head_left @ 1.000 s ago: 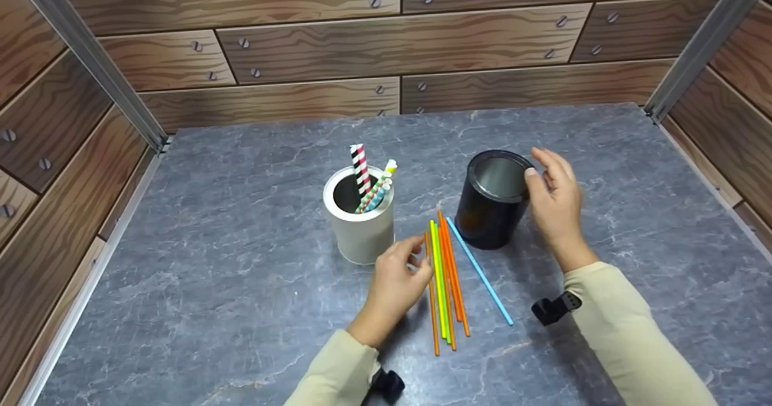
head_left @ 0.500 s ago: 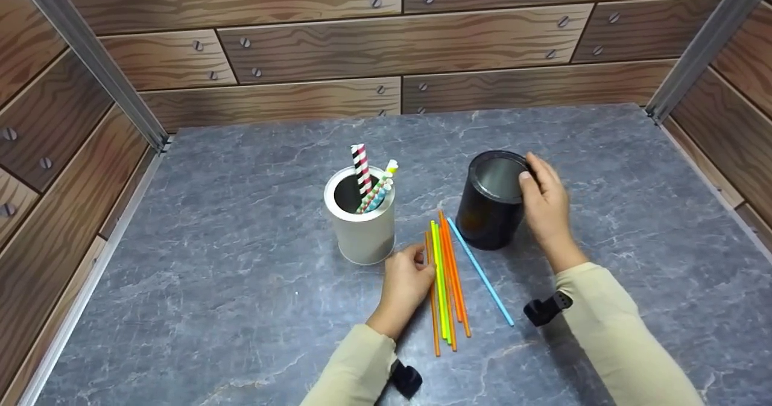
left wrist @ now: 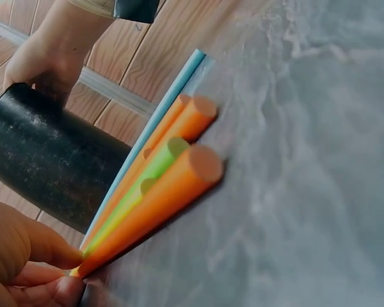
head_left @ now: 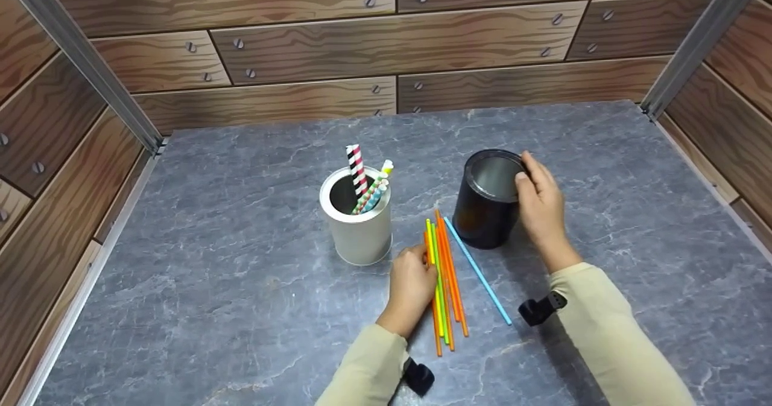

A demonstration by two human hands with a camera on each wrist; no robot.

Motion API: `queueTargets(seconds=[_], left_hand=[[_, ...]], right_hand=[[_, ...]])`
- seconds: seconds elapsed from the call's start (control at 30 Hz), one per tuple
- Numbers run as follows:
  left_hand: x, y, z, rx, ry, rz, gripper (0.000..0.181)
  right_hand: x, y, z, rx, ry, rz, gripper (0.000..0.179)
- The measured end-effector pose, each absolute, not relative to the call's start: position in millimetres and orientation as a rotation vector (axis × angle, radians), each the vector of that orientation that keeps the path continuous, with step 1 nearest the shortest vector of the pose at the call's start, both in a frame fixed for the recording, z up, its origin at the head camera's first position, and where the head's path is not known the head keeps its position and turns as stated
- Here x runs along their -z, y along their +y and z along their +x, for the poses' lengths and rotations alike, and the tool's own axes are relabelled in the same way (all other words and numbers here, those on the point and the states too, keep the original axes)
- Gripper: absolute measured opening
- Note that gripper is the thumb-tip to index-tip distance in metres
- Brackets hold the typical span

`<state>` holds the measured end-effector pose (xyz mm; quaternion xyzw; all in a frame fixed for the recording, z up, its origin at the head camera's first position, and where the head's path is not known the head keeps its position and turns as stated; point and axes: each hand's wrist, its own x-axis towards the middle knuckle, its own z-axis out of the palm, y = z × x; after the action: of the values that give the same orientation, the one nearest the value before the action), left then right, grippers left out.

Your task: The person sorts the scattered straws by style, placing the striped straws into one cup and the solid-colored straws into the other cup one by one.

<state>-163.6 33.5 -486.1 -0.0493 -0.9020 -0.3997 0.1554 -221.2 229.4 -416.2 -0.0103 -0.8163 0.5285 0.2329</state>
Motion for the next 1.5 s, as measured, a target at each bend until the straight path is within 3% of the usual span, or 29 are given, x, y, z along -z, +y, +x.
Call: queueTargets(seconds=[0.53,1.03,1.5], left_hand=[[483,57,-168,1.101,-2.679,-0.034,0.010],[484,54,-168,1.192,-2.659,-0.092,0.036],[485,40,-170,1.483,-2.546,-0.021,0.036]], right_hand=[[417,237,-220,-1.413,-2.202,-0.051,0.042],[423,237,-220,-1.413,-2.155,-0.062,0.042],[425,223,-221,-1.426,-2.127,0.007,0.041]])
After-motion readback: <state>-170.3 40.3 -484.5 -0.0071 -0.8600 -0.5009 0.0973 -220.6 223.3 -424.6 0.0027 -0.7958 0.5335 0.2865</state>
